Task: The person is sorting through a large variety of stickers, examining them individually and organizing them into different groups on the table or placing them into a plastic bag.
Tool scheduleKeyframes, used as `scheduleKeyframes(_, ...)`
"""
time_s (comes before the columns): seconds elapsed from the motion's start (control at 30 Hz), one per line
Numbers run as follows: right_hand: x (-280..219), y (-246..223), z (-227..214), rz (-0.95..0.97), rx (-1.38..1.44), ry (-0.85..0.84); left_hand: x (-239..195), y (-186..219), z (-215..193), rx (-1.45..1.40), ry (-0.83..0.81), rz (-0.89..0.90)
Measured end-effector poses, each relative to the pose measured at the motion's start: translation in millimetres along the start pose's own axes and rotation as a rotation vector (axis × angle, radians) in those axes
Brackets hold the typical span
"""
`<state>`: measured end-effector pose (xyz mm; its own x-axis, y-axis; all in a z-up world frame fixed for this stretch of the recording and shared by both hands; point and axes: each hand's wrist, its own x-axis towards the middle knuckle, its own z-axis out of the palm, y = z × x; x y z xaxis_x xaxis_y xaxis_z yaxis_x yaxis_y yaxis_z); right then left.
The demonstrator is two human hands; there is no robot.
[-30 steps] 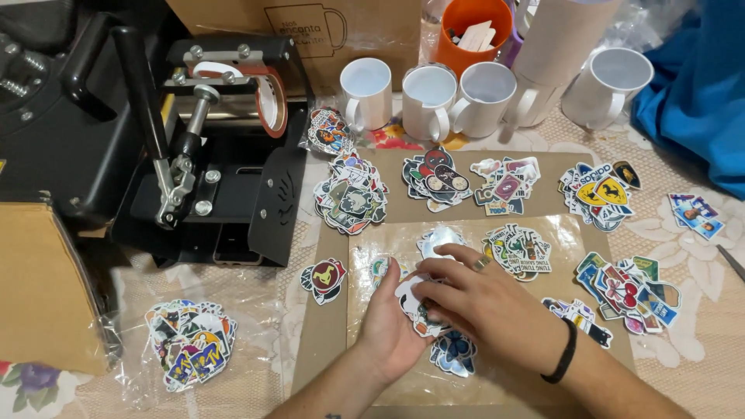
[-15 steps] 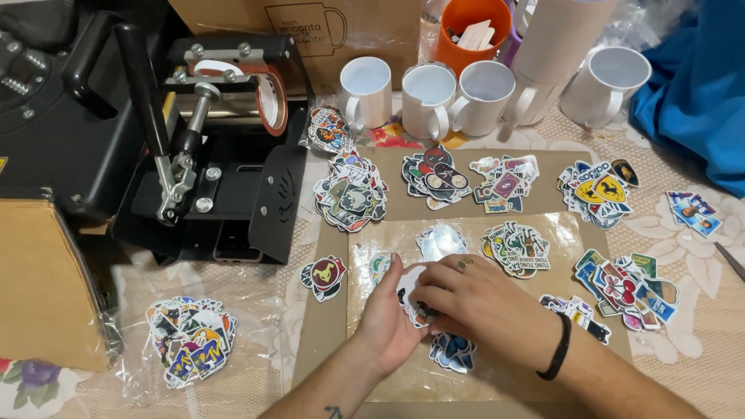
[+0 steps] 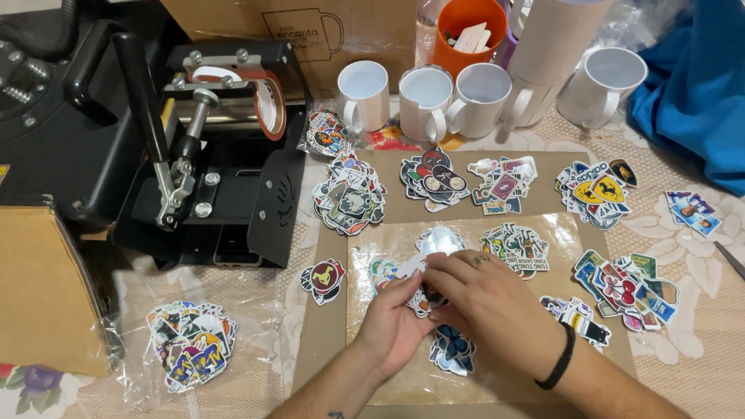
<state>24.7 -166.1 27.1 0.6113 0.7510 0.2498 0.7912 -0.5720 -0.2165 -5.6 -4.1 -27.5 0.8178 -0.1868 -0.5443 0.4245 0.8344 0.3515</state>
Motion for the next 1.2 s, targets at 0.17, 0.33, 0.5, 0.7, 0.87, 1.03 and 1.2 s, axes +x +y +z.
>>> scheduleKeyframes(0.17, -8, -11, 6, 0.082, 0.020, 0.165, -21, 9, 23, 0.101, -0.166, 0.001)
scheduleKeyframes(0.33, -9, -17, 14, 0.099, -0.013, 0.312, -19, 9, 18, 0.154, -0.188, 0.015)
scheduleKeyframes(0.5, -16, -11, 26, 0.116, 0.084, 0.330, -20, 8, 21, 0.065, -0.256, 0.070)
scheduleKeyframes(0.7, -17, -3, 22, 0.050, 0.270, 0.421, -18, 7, 12, 0.115, -0.397, 0.124)
scheduleKeyframes(0.87, -18, -11, 25, 0.023, 0.179, 0.477, -15, 0, 6, 0.091, -0.505, 0.189)
scheduleKeyframes(1.03, -15, -16, 22, -0.037, 0.094, 0.479, -14, -2, 4, 0.089, -0.505, 0.201)
scheduleKeyframes(1.2, -19, -14, 30, -0.085, 0.026, 0.523, -16, 0, 7, 0.152, -0.460, 0.189)
